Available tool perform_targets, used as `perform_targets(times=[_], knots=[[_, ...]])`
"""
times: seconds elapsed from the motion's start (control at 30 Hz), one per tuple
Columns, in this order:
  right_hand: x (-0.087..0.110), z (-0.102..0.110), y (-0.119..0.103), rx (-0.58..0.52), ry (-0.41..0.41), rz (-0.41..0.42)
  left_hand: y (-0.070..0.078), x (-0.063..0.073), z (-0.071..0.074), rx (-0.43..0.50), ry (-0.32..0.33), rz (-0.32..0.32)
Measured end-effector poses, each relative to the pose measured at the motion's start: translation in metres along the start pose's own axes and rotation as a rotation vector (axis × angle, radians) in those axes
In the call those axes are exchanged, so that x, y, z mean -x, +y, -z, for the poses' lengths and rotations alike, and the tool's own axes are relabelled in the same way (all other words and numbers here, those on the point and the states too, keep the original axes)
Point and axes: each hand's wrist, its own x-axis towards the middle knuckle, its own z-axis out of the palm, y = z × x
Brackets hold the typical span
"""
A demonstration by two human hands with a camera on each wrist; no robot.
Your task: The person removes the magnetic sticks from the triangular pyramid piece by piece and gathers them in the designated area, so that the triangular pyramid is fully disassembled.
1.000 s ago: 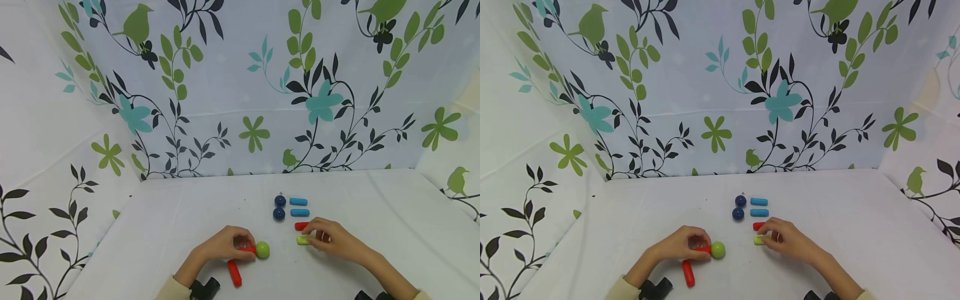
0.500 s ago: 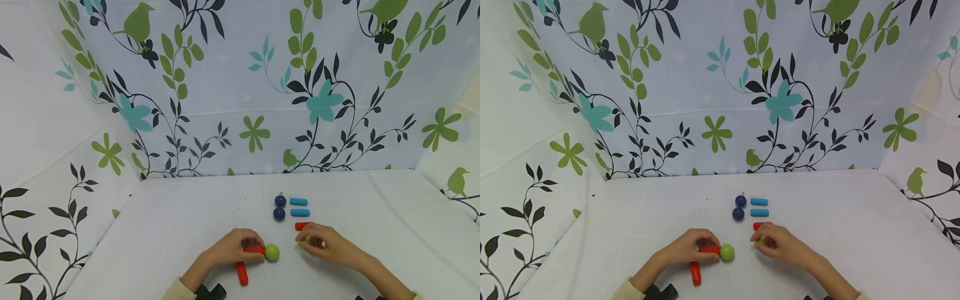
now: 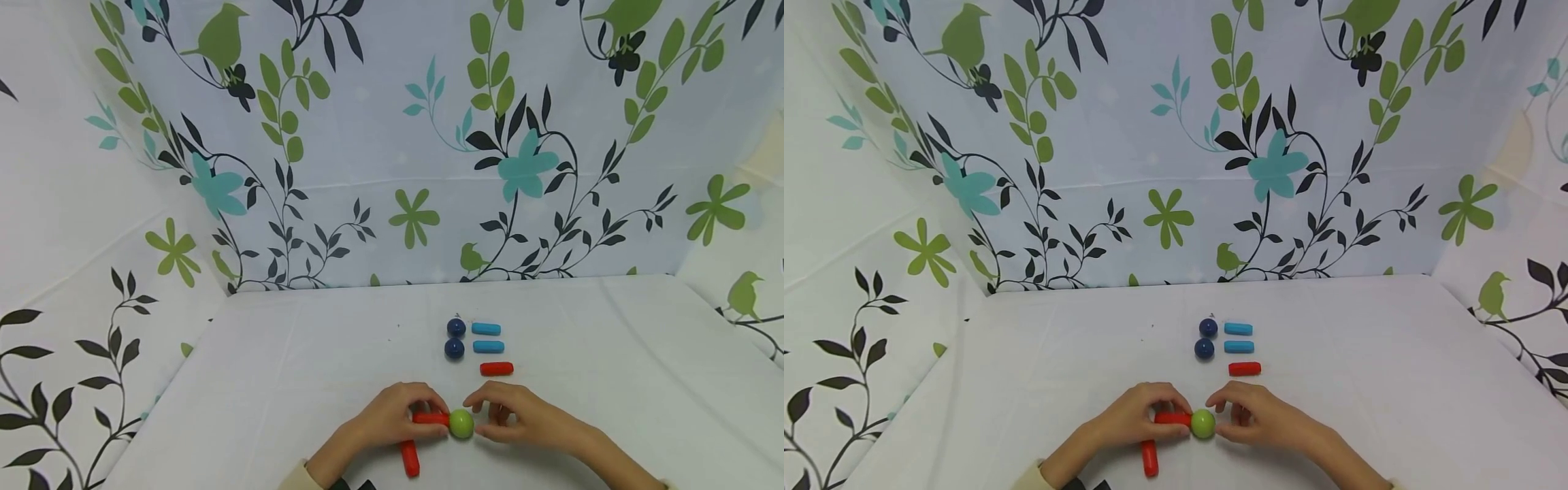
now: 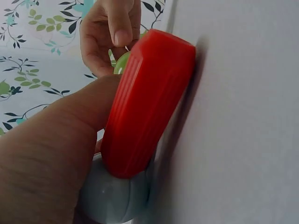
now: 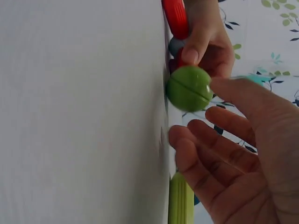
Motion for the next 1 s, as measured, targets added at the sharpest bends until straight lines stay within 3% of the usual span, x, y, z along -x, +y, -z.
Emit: perform_targets(times=[0.17,0.53,1.0], knots=[[-0.001,-0.01,-0.003,-0.041,-0.025,-0.056,0.001,0.0,-0.003,-0.017,0.015,-0.01],[-0.002,-0.027,0.001,0.027,0.09,-0.082,0.0,-0.001,-0.004,-0.029,0.002,-0.018],[-0.002,-0.025,-0.001,0.014,0.056,-0.11,-0.003,-0.001,-0.004,-0.016,-0.004,-0.018]])
